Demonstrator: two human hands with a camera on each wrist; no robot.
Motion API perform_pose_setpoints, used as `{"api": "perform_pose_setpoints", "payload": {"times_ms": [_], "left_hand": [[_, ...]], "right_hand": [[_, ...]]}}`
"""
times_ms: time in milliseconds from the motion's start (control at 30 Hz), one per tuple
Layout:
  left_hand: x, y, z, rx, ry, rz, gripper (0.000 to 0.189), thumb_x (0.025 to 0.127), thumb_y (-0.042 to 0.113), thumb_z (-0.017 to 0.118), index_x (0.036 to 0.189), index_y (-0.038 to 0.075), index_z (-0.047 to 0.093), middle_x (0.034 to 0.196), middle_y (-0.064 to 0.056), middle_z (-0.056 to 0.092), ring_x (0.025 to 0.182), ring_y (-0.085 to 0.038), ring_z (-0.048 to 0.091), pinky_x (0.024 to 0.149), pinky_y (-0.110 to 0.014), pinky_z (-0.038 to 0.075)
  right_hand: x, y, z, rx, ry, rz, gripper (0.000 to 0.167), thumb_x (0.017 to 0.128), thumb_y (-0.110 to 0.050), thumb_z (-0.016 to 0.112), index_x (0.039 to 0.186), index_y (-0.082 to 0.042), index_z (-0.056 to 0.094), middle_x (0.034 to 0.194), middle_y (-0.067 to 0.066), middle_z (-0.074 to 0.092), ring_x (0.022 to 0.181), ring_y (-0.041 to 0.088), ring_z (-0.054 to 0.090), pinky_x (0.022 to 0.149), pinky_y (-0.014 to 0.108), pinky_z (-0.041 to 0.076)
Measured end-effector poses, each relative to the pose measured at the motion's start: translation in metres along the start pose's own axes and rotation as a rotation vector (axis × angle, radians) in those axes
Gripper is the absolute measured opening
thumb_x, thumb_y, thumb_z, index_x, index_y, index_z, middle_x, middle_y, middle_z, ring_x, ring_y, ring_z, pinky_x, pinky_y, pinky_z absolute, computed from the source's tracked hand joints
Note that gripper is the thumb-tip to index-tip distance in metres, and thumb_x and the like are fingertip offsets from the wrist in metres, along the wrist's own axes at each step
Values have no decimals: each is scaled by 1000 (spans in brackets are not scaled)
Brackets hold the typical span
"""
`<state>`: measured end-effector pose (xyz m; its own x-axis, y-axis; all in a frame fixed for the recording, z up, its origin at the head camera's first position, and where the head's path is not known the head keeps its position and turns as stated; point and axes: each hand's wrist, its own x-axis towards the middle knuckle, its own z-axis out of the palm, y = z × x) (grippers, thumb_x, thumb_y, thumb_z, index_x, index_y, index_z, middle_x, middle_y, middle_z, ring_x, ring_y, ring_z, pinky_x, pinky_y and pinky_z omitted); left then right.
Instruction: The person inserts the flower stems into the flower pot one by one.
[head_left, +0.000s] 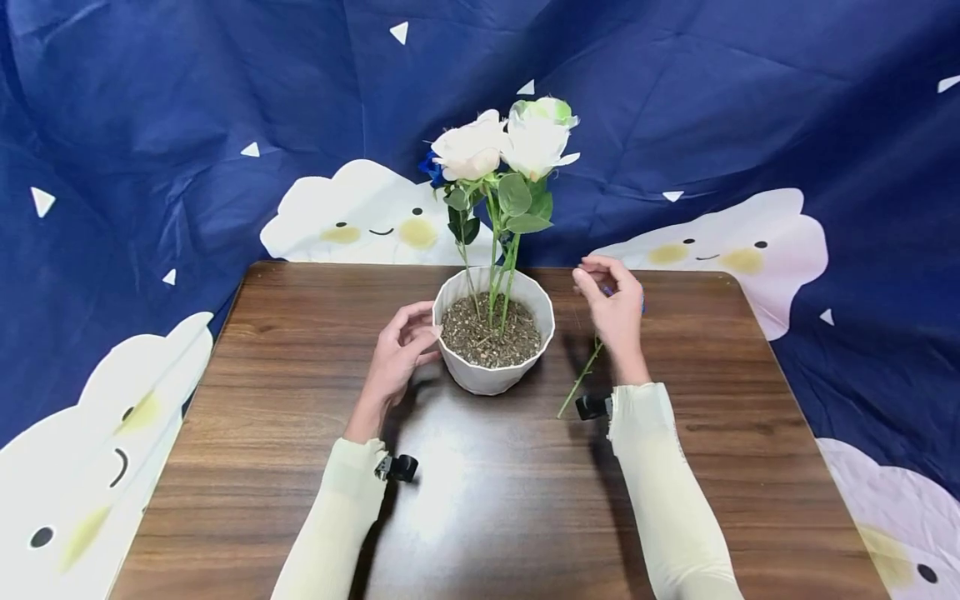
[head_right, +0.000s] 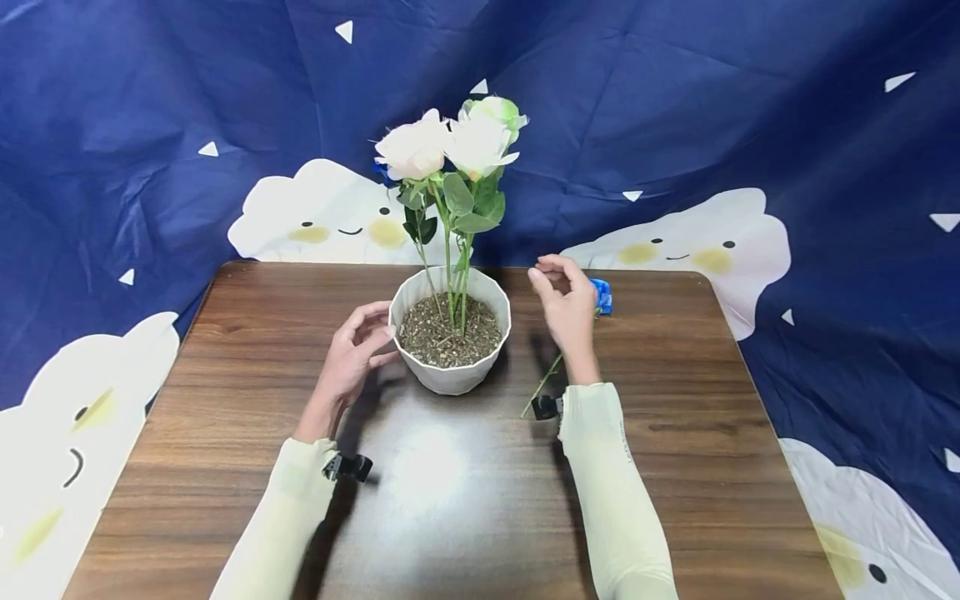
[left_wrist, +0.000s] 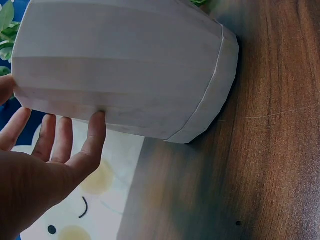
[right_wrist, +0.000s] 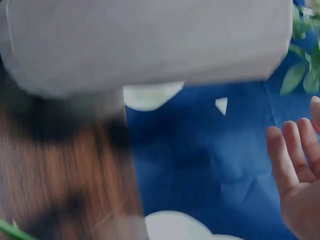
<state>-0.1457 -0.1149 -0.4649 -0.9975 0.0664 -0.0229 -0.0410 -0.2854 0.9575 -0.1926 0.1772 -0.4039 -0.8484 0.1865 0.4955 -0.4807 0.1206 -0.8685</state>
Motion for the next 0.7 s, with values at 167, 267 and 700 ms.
{"api": "perform_pose_setpoints", "payload": {"times_ms": [167, 267, 700], "left_hand": [[0, -2, 1, 0, 7, 6, 45, 94, -1, 63, 138, 0, 53, 129, -28, 53, 106, -27, 60, 80, -41, 61], [0, -2, 1, 1, 7, 10, 45, 94, -1, 63, 138, 0, 53, 129, -29, 53, 106, -27, 60, 79, -41, 61], [-1, -3, 1, 6, 8, 4, 46, 94, -1, 63, 139, 0, 52, 130, -28, 53, 107, -28, 60, 81, -43, 60]], "right_hand": [[1, 10, -17, -13, 46, 36, 25, 86, 18, 67, 108, 26, 59, 89, 12, 67, 72, 10, 63, 65, 16, 55], [1, 13, -25, -26, 71, 55, 27, 86, 15, 69, 109, 25, 59, 88, 10, 68, 75, 10, 63, 67, 16, 53], [-11, 38, -49, 33, 141, 323, 22, 86, 14, 69, 108, 11, 63, 93, 11, 66, 71, 7, 65, 57, 18, 57]]}}
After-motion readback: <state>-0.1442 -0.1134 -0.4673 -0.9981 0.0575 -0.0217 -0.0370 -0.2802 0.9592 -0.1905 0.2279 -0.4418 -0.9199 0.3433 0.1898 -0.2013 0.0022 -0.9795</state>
